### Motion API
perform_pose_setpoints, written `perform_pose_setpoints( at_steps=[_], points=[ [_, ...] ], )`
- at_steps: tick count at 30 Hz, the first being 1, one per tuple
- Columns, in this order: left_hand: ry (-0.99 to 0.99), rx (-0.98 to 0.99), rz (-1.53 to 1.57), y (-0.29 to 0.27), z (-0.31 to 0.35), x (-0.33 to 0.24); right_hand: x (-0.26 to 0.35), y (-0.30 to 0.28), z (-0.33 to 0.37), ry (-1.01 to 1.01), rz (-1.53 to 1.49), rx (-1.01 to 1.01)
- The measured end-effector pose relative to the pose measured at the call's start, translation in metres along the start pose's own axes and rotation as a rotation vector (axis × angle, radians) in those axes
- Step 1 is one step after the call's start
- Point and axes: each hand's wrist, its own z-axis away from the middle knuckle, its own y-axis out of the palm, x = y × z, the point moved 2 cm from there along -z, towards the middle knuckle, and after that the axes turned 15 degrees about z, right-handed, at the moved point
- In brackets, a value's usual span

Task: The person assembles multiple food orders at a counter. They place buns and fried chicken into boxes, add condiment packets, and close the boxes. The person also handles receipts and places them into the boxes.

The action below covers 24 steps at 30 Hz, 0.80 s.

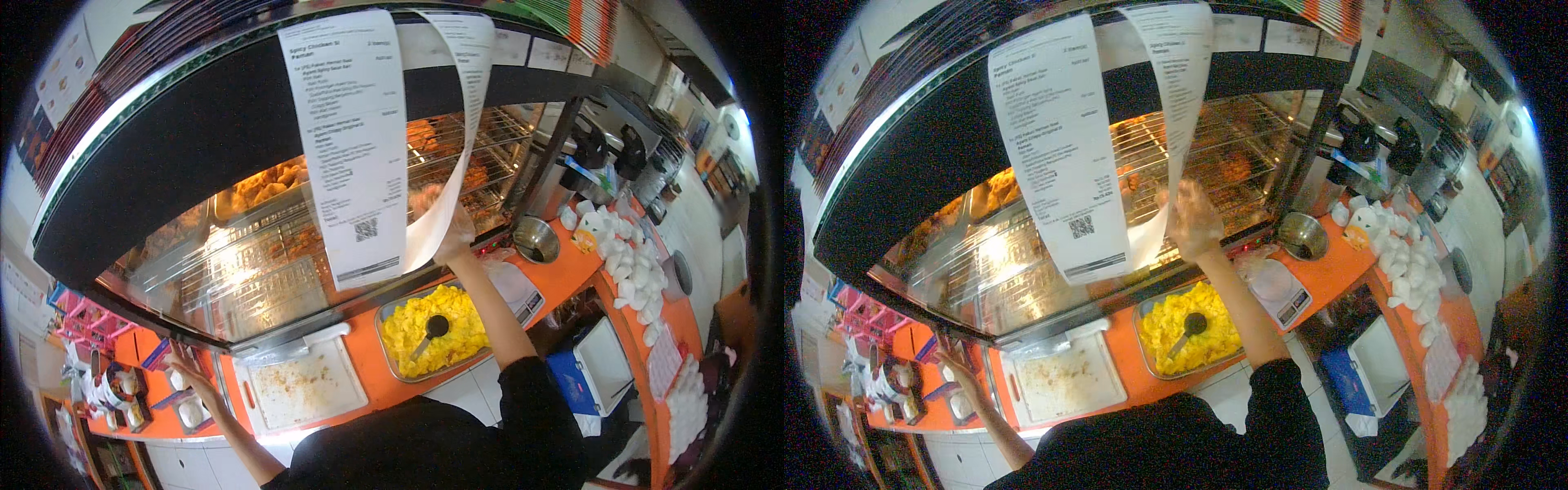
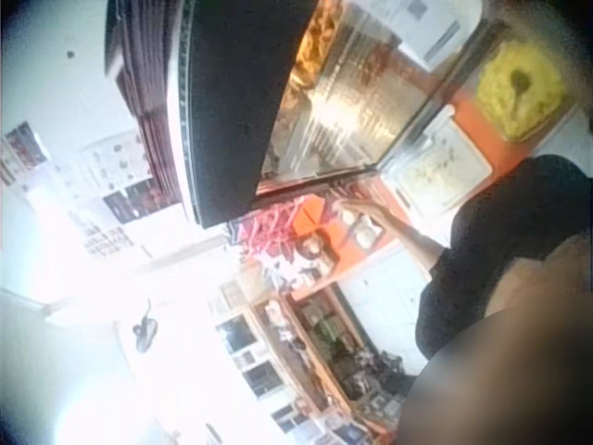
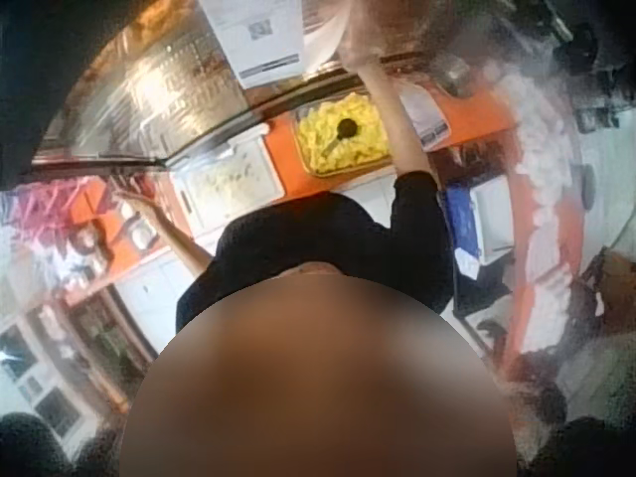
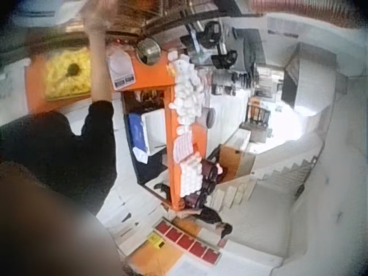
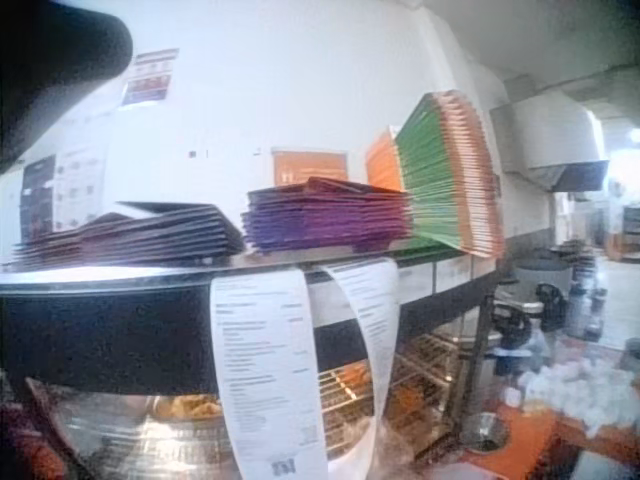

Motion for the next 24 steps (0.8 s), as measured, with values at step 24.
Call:
perform_pose_setpoints(
  at_steps=[24],
  points=[
    [0.55,0.469,0.071,0.228,0.069,-0.14,-0.007,-0.035,-0.009,0.415,-0.995,-0.129]
  ],
)
